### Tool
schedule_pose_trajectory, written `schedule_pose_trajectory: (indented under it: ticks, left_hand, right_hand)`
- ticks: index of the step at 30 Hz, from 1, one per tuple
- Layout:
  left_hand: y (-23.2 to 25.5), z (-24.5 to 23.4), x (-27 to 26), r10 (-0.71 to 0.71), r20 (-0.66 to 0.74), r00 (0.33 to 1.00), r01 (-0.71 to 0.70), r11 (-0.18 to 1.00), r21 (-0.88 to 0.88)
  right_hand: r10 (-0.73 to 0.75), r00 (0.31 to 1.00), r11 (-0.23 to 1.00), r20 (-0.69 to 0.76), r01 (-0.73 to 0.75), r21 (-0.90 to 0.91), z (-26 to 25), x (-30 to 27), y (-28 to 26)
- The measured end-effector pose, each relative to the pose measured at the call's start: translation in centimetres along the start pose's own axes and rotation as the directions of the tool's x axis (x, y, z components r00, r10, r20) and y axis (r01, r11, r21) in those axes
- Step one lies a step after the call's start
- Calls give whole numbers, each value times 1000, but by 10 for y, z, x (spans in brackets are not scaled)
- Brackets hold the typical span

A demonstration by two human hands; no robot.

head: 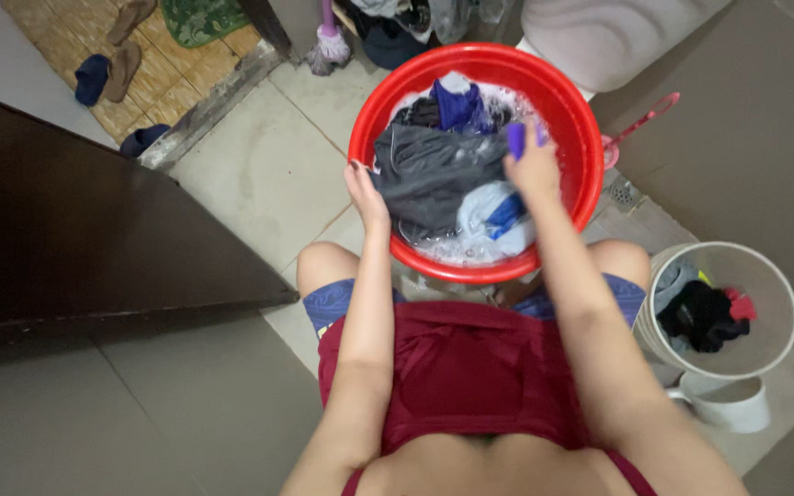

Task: The person washes clothes in a red bucket filled with soapy water by hand and using a purple brush, then transfers them to a white bucket.

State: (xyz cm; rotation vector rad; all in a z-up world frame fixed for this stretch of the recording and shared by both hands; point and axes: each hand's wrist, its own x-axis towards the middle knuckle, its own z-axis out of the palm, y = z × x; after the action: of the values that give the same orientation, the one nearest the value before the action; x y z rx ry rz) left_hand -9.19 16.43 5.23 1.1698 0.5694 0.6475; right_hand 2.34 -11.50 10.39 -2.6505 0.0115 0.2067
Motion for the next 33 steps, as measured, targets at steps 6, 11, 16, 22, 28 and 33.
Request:
schedule_pose_trajectory:
  ticks: [6,11,16,22,28,33]
  left_hand:
    - [0,13,-22,-238,257,937,-232,129,964]
    - [15,15,-26,-326,311,893,-301,82,950]
    - [18,16,-30,-319,338,885,-326,93,941]
    - [17,18,-31,-353,305,885,-298,76,952]
    - [14,19,-30,-354,303,885,-287,98,953]
    - [7,16,-28,-355,318,879,-306,90,948]
  right_hand:
    - [-604,764,726,-228,645,239,39,-74,-84]
    - [-240,955,967,177,251,-47,21,-31,-45]
    - [-250,967,963,41,253,-91,18,-25,-53]
    - [-459,866,886,201,462,34,47,-65,-57]
    - [-123,991,976,60,132,-170,11,-6,-51]
    - [-368,920,929,134,370,8,39,-72,-80]
